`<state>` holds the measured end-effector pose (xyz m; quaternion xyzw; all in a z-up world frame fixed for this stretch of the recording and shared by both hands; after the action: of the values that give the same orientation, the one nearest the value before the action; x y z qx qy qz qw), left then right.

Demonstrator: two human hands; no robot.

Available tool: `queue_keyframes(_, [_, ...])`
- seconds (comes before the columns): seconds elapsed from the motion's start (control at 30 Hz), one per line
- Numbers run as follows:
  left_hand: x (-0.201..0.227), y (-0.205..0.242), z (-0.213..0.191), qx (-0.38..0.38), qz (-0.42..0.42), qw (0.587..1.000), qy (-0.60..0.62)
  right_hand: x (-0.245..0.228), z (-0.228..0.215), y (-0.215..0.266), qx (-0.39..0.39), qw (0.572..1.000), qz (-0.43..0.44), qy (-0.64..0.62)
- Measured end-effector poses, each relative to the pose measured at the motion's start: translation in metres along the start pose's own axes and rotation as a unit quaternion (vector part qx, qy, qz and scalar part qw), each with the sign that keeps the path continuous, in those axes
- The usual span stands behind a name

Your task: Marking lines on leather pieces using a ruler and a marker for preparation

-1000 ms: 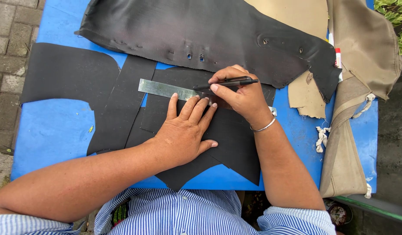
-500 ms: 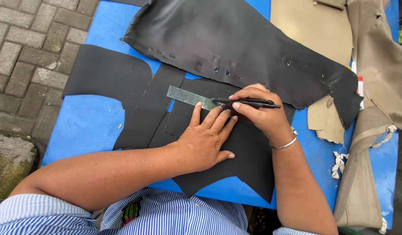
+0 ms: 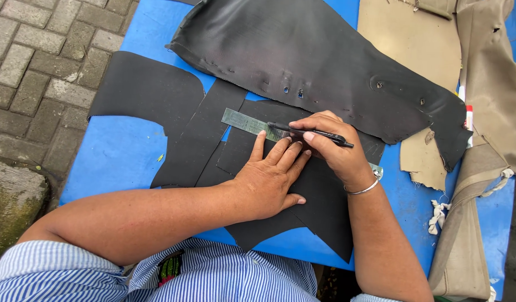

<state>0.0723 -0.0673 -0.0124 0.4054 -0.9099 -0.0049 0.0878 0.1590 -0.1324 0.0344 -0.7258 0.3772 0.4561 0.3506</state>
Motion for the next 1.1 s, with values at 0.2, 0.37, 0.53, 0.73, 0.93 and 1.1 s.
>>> queue_keyframes(0.2, [0.0, 0.0, -0.004, -0.007, 0.004, 1.0, -0.004, 0.004, 0.011, -0.004, 0.02, 1.0, -0.003, 0.006])
queue_keyframes(0.37, [0.0, 0.001, -0.002, 0.005, 0.003, 1.0, 0.002, 0.009, -0.005, 0.002, 0.05, 0.998, 0.023, -0.038])
queue_keyframes(0.53, [0.002, 0.0, -0.005, -0.005, 0.007, 1.0, -0.002, 0.003, 0.008, -0.003, 0.042, 0.999, -0.026, 0.008])
queue_keyframes(0.73, [0.001, 0.001, -0.005, 0.002, 0.005, 1.0, -0.001, 0.001, 0.002, -0.004, 0.032, 0.998, -0.037, 0.046])
queue_keyframes(0.93, [0.002, -0.001, -0.005, -0.015, 0.012, 1.0, -0.006, 0.0, 0.013, -0.005, 0.029, 0.996, -0.064, 0.05])
queue_keyframes(1.1, [0.001, -0.001, -0.005, -0.02, 0.009, 1.0, -0.004, 0.001, 0.004, -0.003, 0.027, 0.997, -0.059, 0.052])
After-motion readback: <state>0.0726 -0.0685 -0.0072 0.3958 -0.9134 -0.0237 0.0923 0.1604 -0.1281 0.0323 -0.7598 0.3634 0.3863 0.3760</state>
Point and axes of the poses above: each hand's wrist, its own y-axis away from the middle knuckle, its own z-axis out of the palm, x = y × z, the point moved 10 cm from there along -y, towards the middle knuckle, and after that the axes turned 9 degrees about -y, right-handed, at the moved point
